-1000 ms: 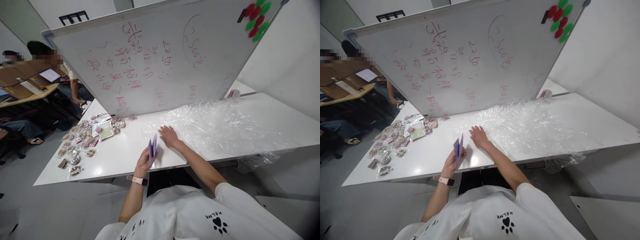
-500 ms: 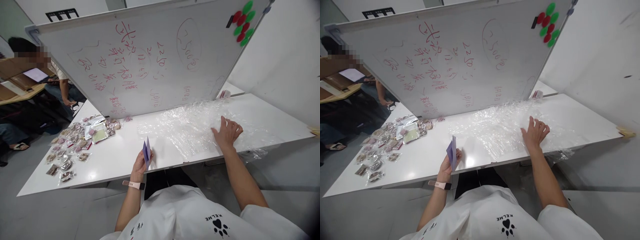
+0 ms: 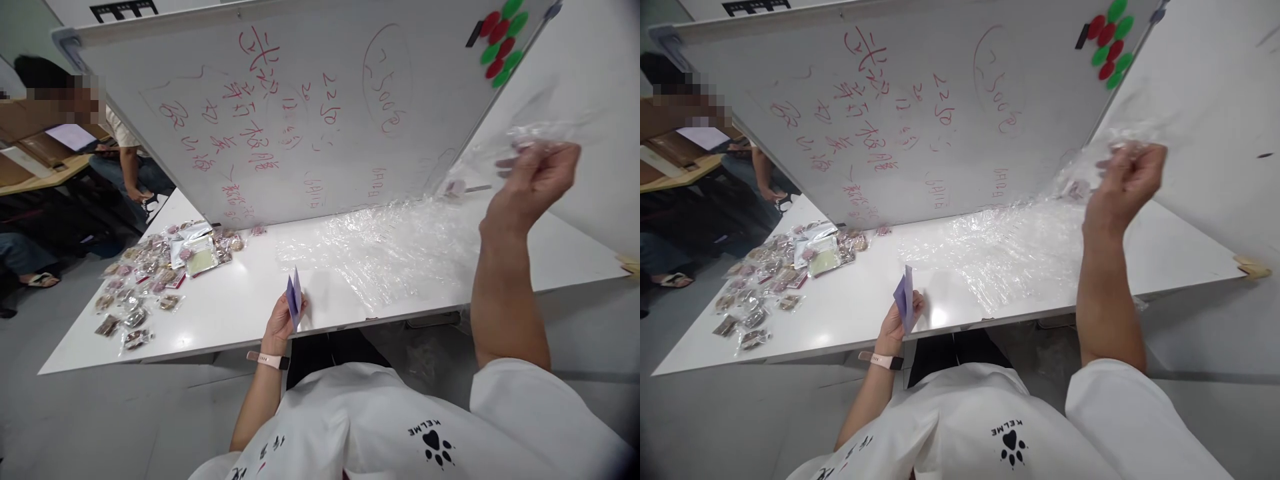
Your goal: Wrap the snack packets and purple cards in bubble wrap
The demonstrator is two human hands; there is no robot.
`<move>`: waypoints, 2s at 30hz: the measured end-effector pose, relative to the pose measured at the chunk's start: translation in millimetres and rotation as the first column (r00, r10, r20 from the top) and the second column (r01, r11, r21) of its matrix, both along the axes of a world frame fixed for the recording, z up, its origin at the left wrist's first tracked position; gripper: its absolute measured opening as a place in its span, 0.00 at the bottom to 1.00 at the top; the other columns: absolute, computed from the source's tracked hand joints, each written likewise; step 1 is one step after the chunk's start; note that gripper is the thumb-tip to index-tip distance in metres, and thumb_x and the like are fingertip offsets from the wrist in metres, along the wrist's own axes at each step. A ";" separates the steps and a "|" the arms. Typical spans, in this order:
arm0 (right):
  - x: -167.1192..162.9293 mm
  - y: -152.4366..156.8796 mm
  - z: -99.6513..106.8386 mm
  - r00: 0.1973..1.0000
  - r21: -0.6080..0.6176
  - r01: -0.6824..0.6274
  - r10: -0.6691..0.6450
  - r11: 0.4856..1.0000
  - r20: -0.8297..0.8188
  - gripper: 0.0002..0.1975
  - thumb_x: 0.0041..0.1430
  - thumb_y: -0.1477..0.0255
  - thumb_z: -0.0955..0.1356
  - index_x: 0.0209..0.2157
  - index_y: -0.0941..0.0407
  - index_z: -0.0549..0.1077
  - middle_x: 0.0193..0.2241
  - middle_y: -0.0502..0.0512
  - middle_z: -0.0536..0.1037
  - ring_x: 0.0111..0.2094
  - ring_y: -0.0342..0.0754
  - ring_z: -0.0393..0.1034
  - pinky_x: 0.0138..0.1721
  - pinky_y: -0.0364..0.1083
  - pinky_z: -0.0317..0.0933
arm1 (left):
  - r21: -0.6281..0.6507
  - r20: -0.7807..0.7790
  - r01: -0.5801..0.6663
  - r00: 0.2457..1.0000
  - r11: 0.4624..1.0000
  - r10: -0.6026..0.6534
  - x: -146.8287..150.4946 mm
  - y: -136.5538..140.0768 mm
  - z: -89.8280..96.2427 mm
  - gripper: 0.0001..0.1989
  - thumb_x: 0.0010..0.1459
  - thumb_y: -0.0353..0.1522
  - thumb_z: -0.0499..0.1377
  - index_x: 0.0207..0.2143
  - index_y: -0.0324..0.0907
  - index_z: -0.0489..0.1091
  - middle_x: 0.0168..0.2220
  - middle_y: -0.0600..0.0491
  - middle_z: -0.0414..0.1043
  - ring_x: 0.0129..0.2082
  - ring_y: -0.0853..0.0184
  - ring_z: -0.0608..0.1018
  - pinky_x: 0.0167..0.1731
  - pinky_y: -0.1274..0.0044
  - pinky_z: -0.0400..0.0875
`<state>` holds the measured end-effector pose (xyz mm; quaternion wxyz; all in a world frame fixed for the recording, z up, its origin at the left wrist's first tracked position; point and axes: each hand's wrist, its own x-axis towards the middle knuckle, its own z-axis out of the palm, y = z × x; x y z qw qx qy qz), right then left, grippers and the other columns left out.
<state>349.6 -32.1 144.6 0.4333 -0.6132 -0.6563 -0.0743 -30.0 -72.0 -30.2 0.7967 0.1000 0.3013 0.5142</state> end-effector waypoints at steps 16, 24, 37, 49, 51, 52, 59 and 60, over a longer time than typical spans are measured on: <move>-183.3 -94.7 -146.2 0.682 -0.484 -0.532 0.690 0.695 0.241 0.27 0.67 0.64 0.67 0.65 0.53 0.62 0.65 0.63 0.64 0.63 0.58 0.61 0.60 0.59 0.56 | 0.298 -0.036 -0.260 0.959 0.919 0.282 -33.4 -27.0 64.5 0.24 0.57 0.33 0.63 0.21 0.42 0.48 0.23 0.58 0.44 0.23 0.72 0.57 0.28 0.78 0.65; -165.7 -128.7 -143.4 0.922 -0.105 -0.385 0.379 0.917 -0.073 0.13 0.70 0.67 0.63 0.51 0.50 0.75 0.38 0.57 0.80 0.40 0.52 0.75 0.41 0.51 0.69 | 0.256 -0.147 -0.167 0.967 0.952 0.209 2.9 -25.7 88.5 0.17 0.51 0.33 0.68 0.23 0.44 0.60 0.26 0.57 0.52 0.27 0.71 0.62 0.36 0.74 0.68; -70.8 -81.0 -86.7 0.855 -0.552 -0.489 0.244 0.675 -0.458 0.29 0.62 0.56 0.68 0.63 0.47 0.68 0.46 0.57 0.79 0.33 0.47 0.71 0.37 0.49 0.70 | 0.412 -0.135 -0.227 0.943 0.882 0.305 -32.3 -2.2 112.6 0.17 0.50 0.31 0.70 0.25 0.42 0.61 0.25 0.59 0.56 0.26 0.74 0.65 0.33 0.78 0.70; -19.5 -162.4 -86.3 0.860 -0.665 -0.375 -0.027 0.646 -0.510 0.20 0.57 0.50 0.71 0.43 0.49 0.81 0.31 0.54 0.72 0.33 0.47 0.67 0.31 0.45 0.61 | 0.288 -0.808 0.237 0.580 0.928 0.102 36.0 28.2 40.7 0.10 0.53 0.36 0.65 0.27 0.40 0.68 0.24 0.56 0.68 0.25 0.71 0.69 0.26 0.79 0.61; -13.5 -165.0 -90.1 0.850 -0.612 -0.285 -0.101 0.738 -0.517 0.19 0.56 0.51 0.72 0.41 0.50 0.81 0.29 0.52 0.70 0.31 0.46 0.64 0.32 0.45 0.60 | 0.291 -0.906 0.334 0.398 0.897 0.146 43.8 25.6 31.7 0.08 0.56 0.33 0.61 0.26 0.41 0.67 0.25 0.55 0.69 0.26 0.70 0.69 0.27 0.78 0.60; -11.3 -165.2 -92.4 0.843 -0.591 -0.244 -0.134 0.769 -0.521 0.18 0.56 0.52 0.72 0.41 0.50 0.80 0.28 0.51 0.69 0.30 0.45 0.63 0.32 0.44 0.59 | 0.292 -0.932 0.356 0.313 0.888 0.181 45.9 24.4 28.2 0.08 0.57 0.33 0.60 0.26 0.41 0.67 0.26 0.55 0.69 0.27 0.69 0.69 0.28 0.78 0.60; -8.0 -158.4 -103.5 0.844 -0.618 -0.255 -0.141 0.744 -0.518 0.18 0.57 0.54 0.72 0.42 0.50 0.80 0.27 0.50 0.66 0.28 0.43 0.61 0.29 0.43 0.58 | 0.316 -0.941 0.259 0.209 0.913 0.267 51.2 25.2 23.2 0.07 0.64 0.34 0.53 0.32 0.43 0.64 0.31 0.53 0.70 0.30 0.67 0.71 0.29 0.77 0.61; -9.3 -157.9 -103.3 0.842 -0.618 -0.267 -0.133 0.739 -0.523 0.18 0.57 0.54 0.72 0.43 0.50 0.80 0.27 0.50 0.67 0.28 0.43 0.61 0.29 0.43 0.59 | 0.296 -0.951 0.268 0.174 0.917 0.256 53.0 26.3 23.7 0.07 0.65 0.35 0.53 0.32 0.43 0.63 0.32 0.53 0.71 0.30 0.67 0.72 0.29 0.77 0.61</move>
